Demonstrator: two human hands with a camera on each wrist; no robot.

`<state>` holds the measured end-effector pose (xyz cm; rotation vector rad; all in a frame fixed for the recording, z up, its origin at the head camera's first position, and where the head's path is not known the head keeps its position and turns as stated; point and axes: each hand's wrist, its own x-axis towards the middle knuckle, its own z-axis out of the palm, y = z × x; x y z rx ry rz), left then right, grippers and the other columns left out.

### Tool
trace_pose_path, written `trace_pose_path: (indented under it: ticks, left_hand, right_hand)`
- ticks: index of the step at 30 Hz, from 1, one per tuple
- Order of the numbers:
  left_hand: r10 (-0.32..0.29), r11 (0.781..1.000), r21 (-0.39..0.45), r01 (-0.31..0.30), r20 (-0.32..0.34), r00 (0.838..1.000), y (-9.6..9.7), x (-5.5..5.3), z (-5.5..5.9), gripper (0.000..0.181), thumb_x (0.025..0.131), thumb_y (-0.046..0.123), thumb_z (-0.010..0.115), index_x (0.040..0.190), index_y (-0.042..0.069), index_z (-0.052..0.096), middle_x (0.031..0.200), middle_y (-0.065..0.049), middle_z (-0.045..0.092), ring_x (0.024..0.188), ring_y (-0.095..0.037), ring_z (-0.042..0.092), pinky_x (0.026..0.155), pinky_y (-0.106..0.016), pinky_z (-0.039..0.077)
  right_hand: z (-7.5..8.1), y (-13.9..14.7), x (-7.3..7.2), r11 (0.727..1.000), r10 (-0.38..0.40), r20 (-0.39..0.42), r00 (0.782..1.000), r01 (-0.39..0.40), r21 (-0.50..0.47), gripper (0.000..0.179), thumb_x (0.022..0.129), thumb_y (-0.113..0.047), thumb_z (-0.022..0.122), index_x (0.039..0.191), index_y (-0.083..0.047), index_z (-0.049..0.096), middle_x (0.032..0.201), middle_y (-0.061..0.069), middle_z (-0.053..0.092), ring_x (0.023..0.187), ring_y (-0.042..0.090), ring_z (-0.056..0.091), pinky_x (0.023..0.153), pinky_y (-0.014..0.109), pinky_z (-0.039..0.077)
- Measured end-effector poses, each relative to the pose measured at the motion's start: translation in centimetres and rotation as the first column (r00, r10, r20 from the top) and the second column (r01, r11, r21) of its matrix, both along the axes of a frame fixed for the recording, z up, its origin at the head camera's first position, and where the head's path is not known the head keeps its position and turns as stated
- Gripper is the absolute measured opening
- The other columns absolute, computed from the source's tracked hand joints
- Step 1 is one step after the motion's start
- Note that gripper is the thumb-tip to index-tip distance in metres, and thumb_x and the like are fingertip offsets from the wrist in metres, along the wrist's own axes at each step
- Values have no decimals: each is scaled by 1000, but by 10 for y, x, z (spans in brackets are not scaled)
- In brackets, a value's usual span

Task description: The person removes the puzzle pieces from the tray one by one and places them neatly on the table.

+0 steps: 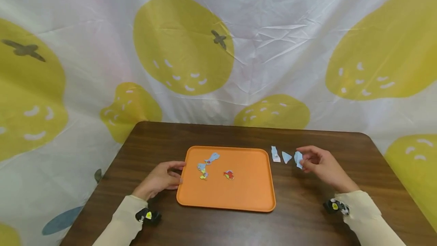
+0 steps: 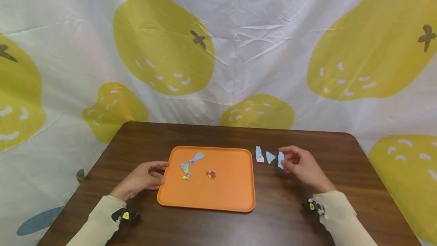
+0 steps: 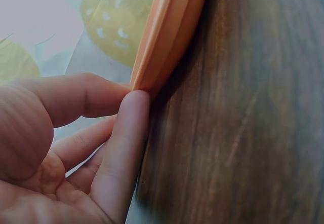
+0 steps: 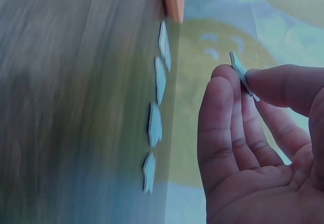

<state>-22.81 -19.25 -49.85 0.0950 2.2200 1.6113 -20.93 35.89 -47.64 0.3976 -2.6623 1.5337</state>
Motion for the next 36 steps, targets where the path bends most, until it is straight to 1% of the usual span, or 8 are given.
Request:
trace_pose_path:
  ticks: [6,14,21,27,29,31,34,36]
  left_hand:
    - [39,999,-5,-39,-12,999,1,0,-1,63,87,-5,76,147,5,60,138,-18,63,97,-22,70,79,-41,65]
    - [55,998,-9,-55,-15,998,2,-1,-1,63,86,-6,75,147,5,61,137,-17,63,96,-22,70,78,-40,65]
    - [53,999,-8,-53,-10,999,3,-1,-2,62,87,-4,76,147,7,61,135,-17,64,97,-23,70,78,-40,64]
    - [51,999,-9,-51,-1,999,3,-2,-4,63,87,-4,77,147,7,61,135,-17,63,98,-23,70,77,-39,64]
    - [51,999,-7,-51,1,999,4,-2,-4,63,87,-4,77,147,7,61,135,-17,63,98,-24,70,77,-39,64]
    - [47,999,-8,-47,0,999,3,-2,-4,63,87,-4,76,147,7,61,136,-18,63,99,-24,70,78,-39,64]
    - [52,999,-4,-52,4,999,4,-1,-3,63,87,-5,76,147,7,61,136,-17,62,99,-24,69,77,-39,64]
    - [54,999,-5,-54,3,999,3,-1,-3,64,86,-5,76,147,7,61,137,-17,62,99,-24,69,77,-39,64]
  right_hand:
    - [-1,20,-4,998,-45,-31,999,46,31,44,98,-1,72,138,8,58,96,20,69,76,16,74,67,31,63]
    - [-1,43,-7,992,-100,13,995,98,84,45,99,-7,72,139,8,58,97,19,70,79,18,74,69,33,63]
    - [-4,62,-13,994,-85,28,996,83,68,46,99,-5,72,140,10,56,96,19,71,79,16,74,69,31,63]
    - [-9,77,-18,998,-43,85,995,39,52,48,99,0,70,141,13,52,99,22,72,82,13,73,72,32,64]
    - [-11,81,-18,995,-56,95,994,48,90,46,98,-1,70,140,10,55,97,20,74,80,12,72,69,32,63]
    - [-11,85,-19,985,-66,74,995,53,165,45,98,-4,72,139,7,58,96,16,75,79,9,70,69,28,60]
    - [-12,87,-21,956,-97,38,995,83,280,40,97,-10,75,135,0,65,94,8,77,78,5,67,69,24,53]
    - [-13,88,-22,941,-93,24,995,80,329,39,98,-12,75,134,-1,66,93,6,77,80,3,64,71,22,49]
